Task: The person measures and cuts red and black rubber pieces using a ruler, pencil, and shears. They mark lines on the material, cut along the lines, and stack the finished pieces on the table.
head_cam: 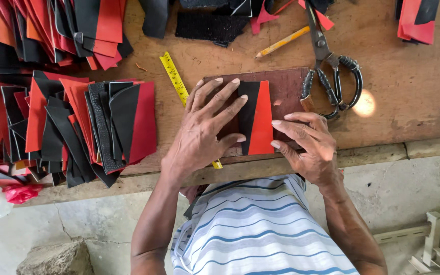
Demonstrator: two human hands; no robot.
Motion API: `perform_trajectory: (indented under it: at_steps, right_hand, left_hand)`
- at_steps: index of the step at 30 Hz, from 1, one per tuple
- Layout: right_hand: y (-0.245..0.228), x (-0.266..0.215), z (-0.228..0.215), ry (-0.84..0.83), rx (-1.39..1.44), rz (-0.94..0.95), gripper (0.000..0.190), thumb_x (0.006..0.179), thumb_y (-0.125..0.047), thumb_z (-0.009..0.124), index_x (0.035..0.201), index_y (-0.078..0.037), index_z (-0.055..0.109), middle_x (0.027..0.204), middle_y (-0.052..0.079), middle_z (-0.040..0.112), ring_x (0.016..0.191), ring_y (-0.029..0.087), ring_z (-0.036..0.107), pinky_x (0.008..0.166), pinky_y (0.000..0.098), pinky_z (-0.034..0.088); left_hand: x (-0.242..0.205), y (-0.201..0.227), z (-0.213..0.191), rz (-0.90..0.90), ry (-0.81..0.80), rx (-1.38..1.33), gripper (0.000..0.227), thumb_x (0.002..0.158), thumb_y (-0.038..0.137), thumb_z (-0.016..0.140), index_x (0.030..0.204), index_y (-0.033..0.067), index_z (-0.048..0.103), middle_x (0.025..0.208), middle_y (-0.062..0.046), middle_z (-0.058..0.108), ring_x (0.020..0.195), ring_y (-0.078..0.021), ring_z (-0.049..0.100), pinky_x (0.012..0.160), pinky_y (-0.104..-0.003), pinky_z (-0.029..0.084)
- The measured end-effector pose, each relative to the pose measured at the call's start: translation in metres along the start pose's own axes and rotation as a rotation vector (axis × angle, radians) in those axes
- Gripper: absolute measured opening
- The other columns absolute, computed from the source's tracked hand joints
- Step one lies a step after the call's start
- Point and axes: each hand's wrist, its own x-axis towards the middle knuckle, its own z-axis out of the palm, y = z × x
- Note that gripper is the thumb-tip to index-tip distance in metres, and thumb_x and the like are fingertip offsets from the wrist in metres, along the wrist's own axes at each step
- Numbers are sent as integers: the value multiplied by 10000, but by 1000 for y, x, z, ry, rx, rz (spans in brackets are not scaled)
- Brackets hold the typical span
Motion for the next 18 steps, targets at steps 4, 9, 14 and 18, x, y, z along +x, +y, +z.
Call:
perform_trajectory:
  at_steps: [4, 9, 14, 18]
  right_hand:
    - [2, 0, 0, -14, -5, 3, 409, 839, -196, 851, 1206, -71, 720, 1118, 56, 761, 1125, 277, 666, 988, 414, 510]
    - [2, -1, 0, -25, -6, 7, 401, 842, -201, 847, 1202, -75, 722, 1111, 54, 768, 1133, 272, 667, 998, 414, 504]
    - [2, -1, -1, -27, 10, 19, 392, 844, -189, 849, 1198, -77, 724, 1092, 47, 764, 1133, 270, 671, 988, 409, 505]
    - [1, -1, -2, -29, 3, 9, 389, 833, -162, 855, 1188, -73, 724, 1104, 52, 763, 1124, 273, 672, 987, 412, 502]
  left_hand:
    - [1, -3, 2, -7, 10, -12, 757, 676, 262, 913, 1371, 102, 658, 1555, -97, 485, 1460, -352, 377, 1263, -528, 251]
    - [-1, -4, 4, -27, 13, -21, 761, 652, 295, 919, 1353, 123, 676, 1545, -72, 501, 1432, -347, 406, 1241, -526, 290]
    - [-2, -5, 3, -17, 23, -39, 752, 632, 319, 932, 1320, 132, 695, 1523, -67, 514, 1395, -354, 429, 1223, -537, 313]
    - [-3, -4, 4, -24, 36, -49, 736, 629, 315, 929, 1307, 135, 705, 1522, -79, 506, 1398, -361, 426, 1226, -536, 315]
